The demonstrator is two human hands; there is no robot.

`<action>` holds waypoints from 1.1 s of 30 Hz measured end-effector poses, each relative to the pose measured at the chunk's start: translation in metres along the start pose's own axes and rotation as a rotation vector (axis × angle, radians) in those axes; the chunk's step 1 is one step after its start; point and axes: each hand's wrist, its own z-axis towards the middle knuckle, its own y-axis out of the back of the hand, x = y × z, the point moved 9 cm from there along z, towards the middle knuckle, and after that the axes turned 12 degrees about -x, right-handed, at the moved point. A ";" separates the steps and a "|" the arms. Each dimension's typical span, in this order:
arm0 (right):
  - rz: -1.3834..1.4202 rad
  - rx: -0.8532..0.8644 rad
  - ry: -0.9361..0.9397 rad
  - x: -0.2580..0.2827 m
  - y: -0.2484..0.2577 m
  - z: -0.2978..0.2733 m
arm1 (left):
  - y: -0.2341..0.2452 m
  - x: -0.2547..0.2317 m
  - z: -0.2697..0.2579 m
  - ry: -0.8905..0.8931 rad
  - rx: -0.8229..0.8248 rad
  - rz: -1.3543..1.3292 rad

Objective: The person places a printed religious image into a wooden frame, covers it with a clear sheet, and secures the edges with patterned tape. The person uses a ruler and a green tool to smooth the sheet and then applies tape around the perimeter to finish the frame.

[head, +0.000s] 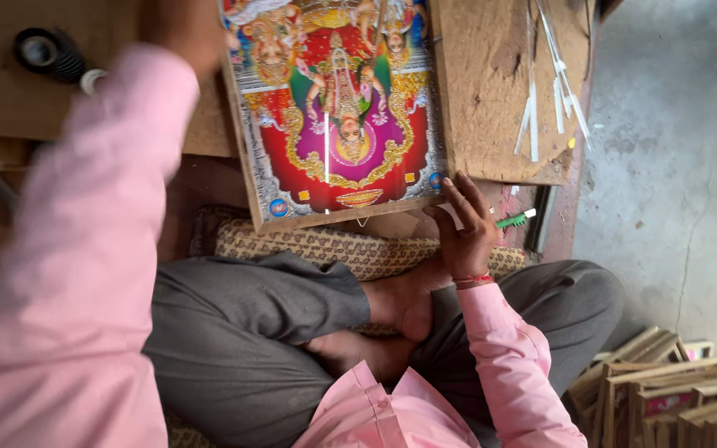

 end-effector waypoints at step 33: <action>0.635 -0.037 -0.497 -0.059 -0.021 -0.014 | 0.001 -0.031 -0.216 0.421 -0.458 -0.575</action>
